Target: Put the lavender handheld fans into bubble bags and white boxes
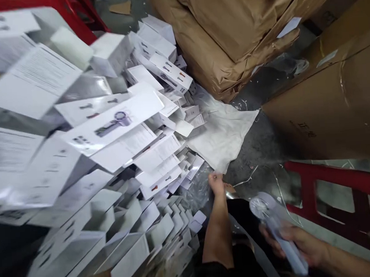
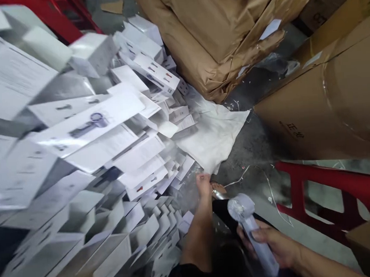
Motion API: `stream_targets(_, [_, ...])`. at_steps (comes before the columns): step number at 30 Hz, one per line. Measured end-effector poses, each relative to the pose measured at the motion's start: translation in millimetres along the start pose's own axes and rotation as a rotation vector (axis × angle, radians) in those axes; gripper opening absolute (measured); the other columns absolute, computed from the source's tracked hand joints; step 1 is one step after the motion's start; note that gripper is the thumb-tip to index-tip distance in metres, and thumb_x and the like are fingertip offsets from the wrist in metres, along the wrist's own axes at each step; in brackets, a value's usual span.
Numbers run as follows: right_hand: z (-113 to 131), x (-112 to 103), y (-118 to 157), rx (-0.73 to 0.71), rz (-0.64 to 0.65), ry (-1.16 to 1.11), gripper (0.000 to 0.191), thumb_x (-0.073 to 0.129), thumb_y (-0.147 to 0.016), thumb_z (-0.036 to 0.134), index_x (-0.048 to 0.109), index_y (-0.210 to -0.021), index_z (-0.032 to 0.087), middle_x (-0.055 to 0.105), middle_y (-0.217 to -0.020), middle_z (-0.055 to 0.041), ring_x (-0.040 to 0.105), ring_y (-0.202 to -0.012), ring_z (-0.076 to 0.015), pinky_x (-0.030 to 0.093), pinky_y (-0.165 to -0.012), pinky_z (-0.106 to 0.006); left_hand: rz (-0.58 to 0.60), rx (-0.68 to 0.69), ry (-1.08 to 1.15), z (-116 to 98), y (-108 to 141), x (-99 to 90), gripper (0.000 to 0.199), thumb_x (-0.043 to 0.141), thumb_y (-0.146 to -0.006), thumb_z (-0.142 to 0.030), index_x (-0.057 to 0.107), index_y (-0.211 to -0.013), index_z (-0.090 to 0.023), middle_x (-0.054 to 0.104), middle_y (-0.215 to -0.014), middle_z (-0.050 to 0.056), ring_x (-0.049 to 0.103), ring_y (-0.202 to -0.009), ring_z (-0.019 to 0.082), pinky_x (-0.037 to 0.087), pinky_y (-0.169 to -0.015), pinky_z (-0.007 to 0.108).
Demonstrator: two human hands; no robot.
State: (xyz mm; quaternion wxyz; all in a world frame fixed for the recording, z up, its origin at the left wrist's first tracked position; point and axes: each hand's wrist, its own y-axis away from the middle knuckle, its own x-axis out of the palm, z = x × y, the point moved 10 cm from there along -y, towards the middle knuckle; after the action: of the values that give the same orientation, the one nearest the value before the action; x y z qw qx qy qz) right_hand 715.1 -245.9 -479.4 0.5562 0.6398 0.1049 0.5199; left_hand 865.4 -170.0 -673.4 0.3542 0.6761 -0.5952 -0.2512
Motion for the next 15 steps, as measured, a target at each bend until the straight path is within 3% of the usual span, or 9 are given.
stream_targets(3, [12.7,11.0,4.7,-0.051,-0.097,0.009,0.034,0.076,-0.061,0.042,0.06,-0.086,0.025,0.057,-0.079,-0.0037,0.055,-0.058,-0.012,0.048,-0.052,-0.025,-0.018,0.039,0.083,-38.1,64.3,-18.7,0.041,0.065,-0.077,-0.034,0.051,-0.111,-0.015,0.062,-0.089,0.004,0.06,-0.077,0.013,0.049,-0.073,0.029])
stream_targets(6, [21.5,30.8,19.1,-0.079,-0.113,0.079,0.039,0.07,-0.069,0.049,0.052,-0.09,0.021,0.058,-0.076,-0.0018,0.055,-0.054,-0.0119,0.047,-0.048,-0.024,-0.044,0.091,0.154,-89.3,136.2,-42.8,0.038,0.064,-0.074,-0.041,0.056,-0.099,-0.014,0.063,-0.082,0.003,0.06,-0.075,0.013,0.046,-0.072,0.027])
stream_targets(11, [64.0,92.0,72.8,-0.202,0.034,0.161,0.043,0.072,-0.07,0.035,0.048,-0.103,0.021,0.063,-0.082,-0.0027,0.062,-0.064,-0.0156,0.05,-0.053,-0.026,-0.162,0.249,-0.043,-183.8,243.3,-83.4,0.026,0.067,-0.069,-0.037,0.064,-0.078,-0.013,0.063,-0.073,0.002,0.057,-0.073,0.014,0.043,-0.073,0.026])
stream_targets(15, [93.9,152.4,140.0,-0.218,0.191,0.244,0.052,0.075,-0.065,0.023,0.05,-0.11,0.017,0.065,-0.091,-0.0066,0.066,-0.076,-0.0178,0.055,-0.067,-0.03,-0.199,0.254,0.044,-227.6,317.4,-94.8,0.017,0.065,-0.067,-0.03,0.059,-0.074,-0.015,0.057,-0.065,-0.002,0.052,-0.061,0.01,0.041,-0.064,0.023])
